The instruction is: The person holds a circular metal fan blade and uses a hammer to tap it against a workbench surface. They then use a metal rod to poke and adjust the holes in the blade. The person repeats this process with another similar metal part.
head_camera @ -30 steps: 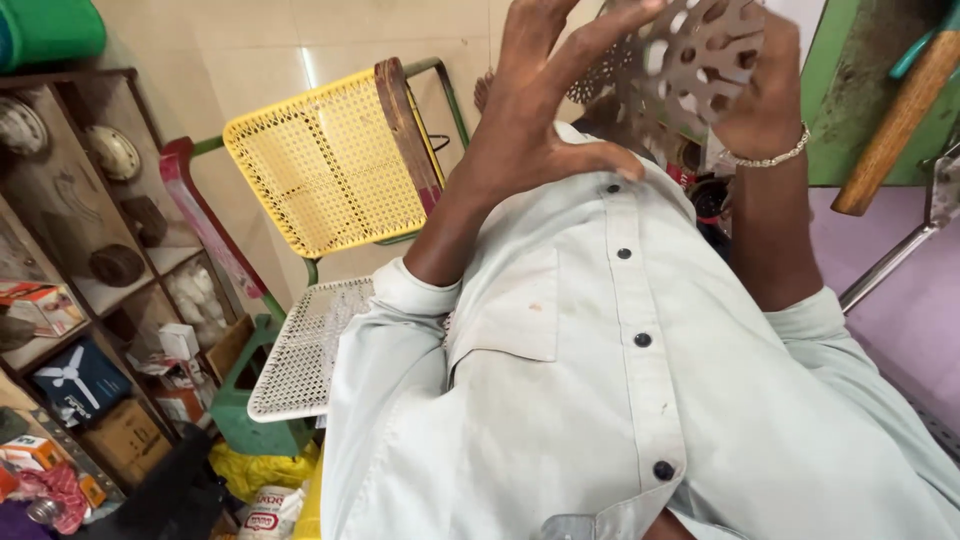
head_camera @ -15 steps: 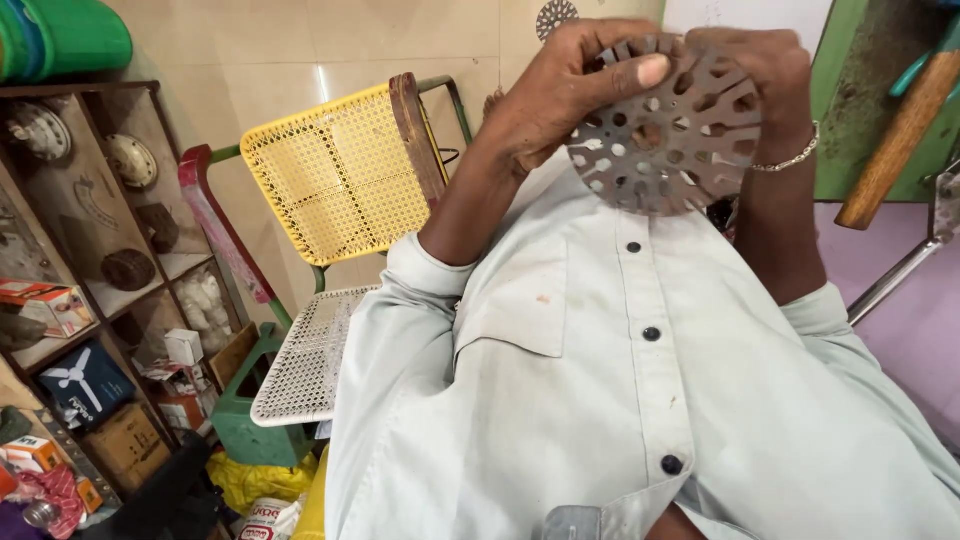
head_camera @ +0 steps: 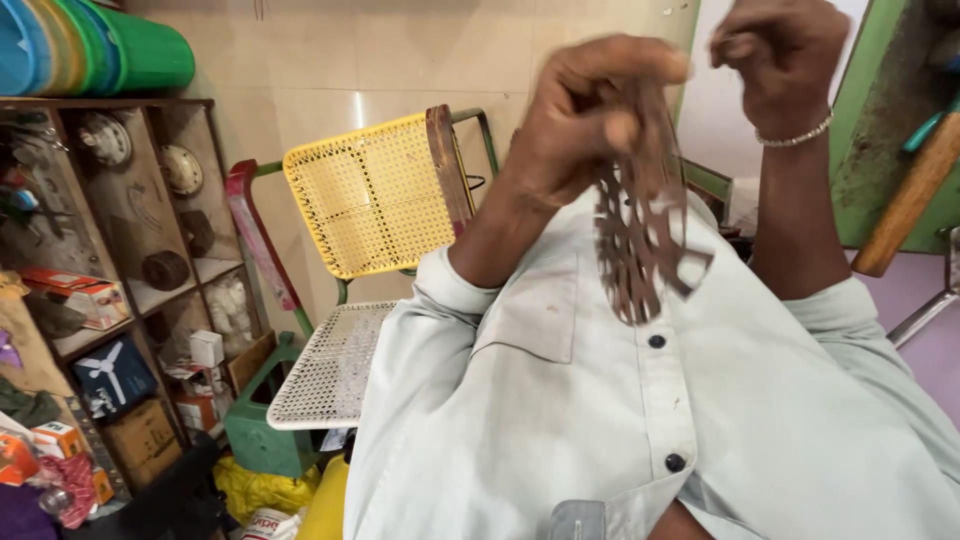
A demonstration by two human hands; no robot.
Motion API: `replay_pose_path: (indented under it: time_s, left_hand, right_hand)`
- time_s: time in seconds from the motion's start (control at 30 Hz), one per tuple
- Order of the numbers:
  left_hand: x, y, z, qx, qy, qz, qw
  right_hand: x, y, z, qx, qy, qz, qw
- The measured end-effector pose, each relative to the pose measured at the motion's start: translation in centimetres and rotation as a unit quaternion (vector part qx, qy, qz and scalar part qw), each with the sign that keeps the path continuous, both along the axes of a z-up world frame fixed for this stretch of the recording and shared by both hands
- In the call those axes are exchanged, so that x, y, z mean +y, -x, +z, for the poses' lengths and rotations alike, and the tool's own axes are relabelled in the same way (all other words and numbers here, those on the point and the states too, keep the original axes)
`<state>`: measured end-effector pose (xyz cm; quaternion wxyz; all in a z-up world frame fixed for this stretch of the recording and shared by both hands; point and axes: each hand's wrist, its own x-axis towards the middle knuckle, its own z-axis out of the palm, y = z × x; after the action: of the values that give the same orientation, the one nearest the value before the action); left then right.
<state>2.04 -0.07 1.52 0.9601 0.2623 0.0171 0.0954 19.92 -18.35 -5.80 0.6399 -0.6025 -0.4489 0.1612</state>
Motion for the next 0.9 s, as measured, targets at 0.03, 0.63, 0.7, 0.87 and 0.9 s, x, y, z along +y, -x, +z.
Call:
replay_pose_path:
  time_s: [0.03, 0.63, 0.7, 0.87, 0.9]
  left_hand:
    - [0.3, 0.4, -0.2, 0.042, -0.020, 0.040, 0.998]
    - [-1.7, -7.8, -13.5, 0.229, -0.020, 0.089, 0.969]
    - [-3.0, -8.5, -13.1, 0.248, -0.079, 0.063, 0.963]
    - [-5.0, -10.3, -11.7, 0.237, -0.166, 0.004, 0.957]
    - [-5.2, -10.5, -11.5, 0.240, -0.168, -0.005, 0.956]
  right_hand:
    - [-0.6, -0.2, -1.0, 0.042, -0.013, -0.026, 0.999]
    - [-14.5, 1.8, -4.9, 0.425, -0.042, -0.307, 0.850]
    - [-14.2, 2.4, -4.0, 0.435, -0.044, -0.265, 0.859]
    - [-12.6, 1.5, -1.4, 0.419, -0.007, -0.145, 0.897]
    - [-12.4, 1.0, -1.1, 0.420, 0.000, -0.144, 0.896]
